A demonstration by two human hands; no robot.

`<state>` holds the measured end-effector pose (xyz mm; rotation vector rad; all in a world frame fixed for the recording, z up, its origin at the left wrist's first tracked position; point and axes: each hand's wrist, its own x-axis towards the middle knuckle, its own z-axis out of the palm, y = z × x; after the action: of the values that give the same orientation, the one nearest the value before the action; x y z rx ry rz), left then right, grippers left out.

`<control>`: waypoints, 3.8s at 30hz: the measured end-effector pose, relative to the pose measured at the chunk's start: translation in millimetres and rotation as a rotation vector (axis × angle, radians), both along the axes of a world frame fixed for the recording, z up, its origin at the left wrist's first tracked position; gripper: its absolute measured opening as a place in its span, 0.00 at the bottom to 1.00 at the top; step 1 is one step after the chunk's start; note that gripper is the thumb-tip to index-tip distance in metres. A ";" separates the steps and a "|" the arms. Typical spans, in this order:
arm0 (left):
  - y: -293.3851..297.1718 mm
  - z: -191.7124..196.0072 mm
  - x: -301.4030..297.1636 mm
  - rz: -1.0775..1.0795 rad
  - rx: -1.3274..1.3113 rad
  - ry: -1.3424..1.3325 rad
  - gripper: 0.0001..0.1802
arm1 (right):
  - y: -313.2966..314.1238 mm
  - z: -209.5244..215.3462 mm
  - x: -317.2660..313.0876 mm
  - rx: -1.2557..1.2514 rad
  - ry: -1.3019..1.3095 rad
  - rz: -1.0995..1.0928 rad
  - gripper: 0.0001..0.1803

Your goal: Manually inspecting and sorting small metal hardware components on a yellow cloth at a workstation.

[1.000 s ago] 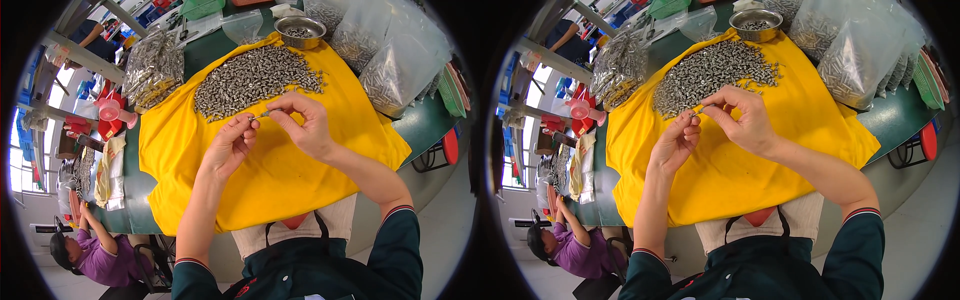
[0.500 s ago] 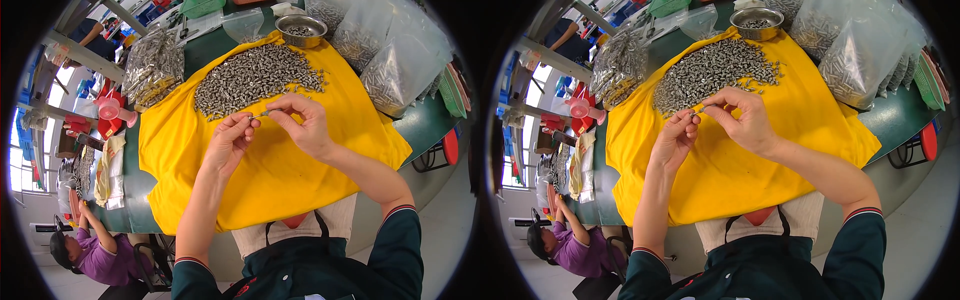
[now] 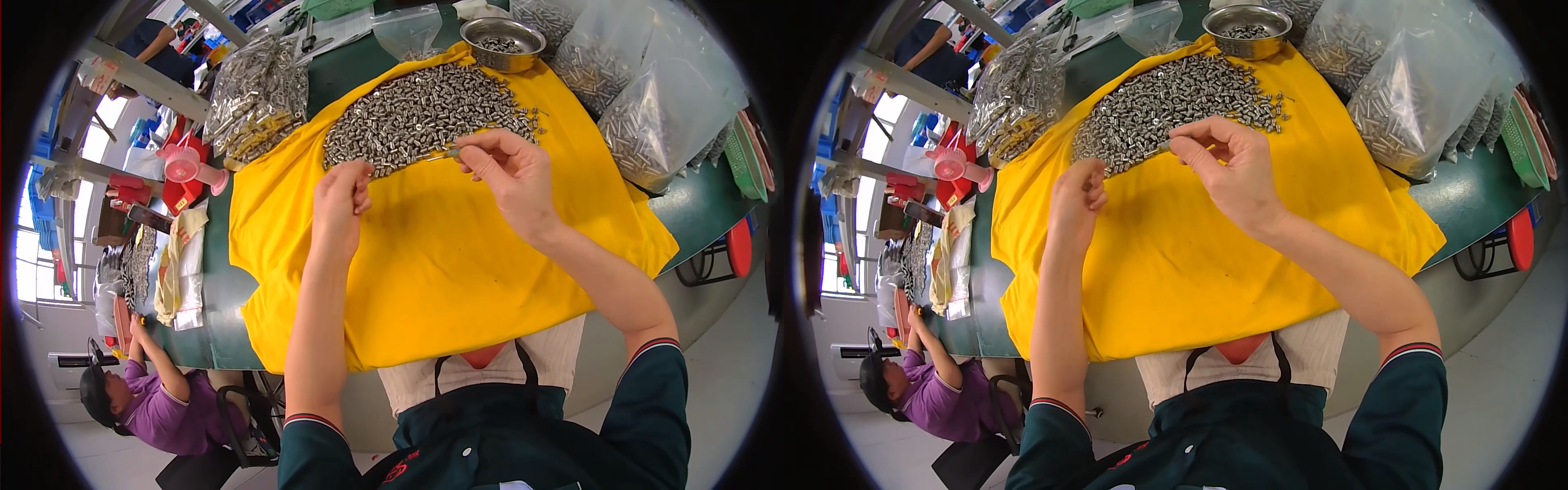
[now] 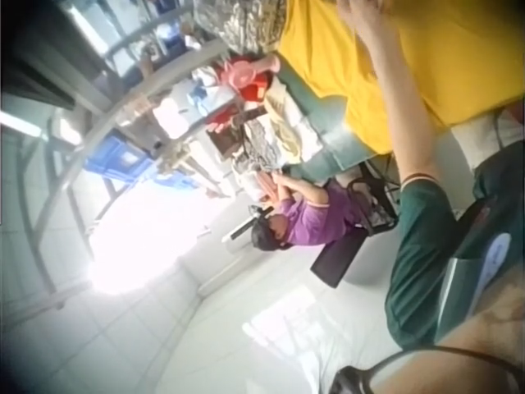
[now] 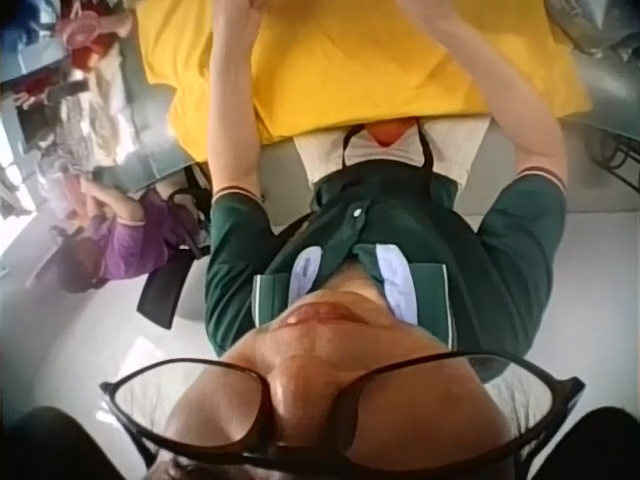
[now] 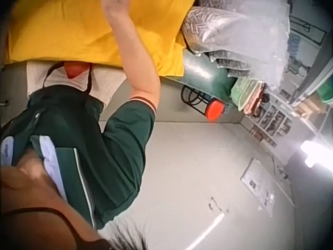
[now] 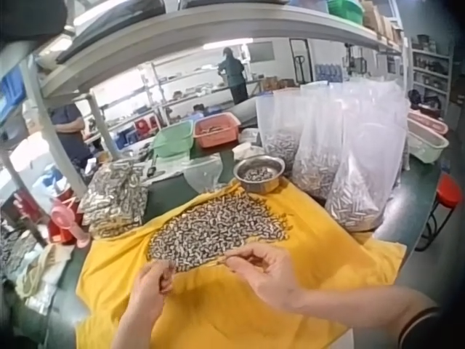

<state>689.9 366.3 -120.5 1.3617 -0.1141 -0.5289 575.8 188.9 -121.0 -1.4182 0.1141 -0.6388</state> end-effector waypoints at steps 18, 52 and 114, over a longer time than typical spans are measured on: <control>-27.5 -6.8 -13.3 -0.095 0.458 -0.633 0.06 | -3.1 -2.0 -3.1 -0.056 0.061 0.012 0.05; -14.3 -0.1 -32.4 -0.297 -0.193 0.061 0.03 | 5.0 1.6 -7.2 -0.298 -0.025 0.072 0.04; -10.5 1.3 -23.4 -0.224 -0.394 0.311 0.04 | -1.4 -0.2 -1.9 -0.015 -0.067 -0.070 0.03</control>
<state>666.5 355.8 -119.1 0.8753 -0.1103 -0.8518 573.9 187.5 -121.1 -1.4108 0.1062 -0.7453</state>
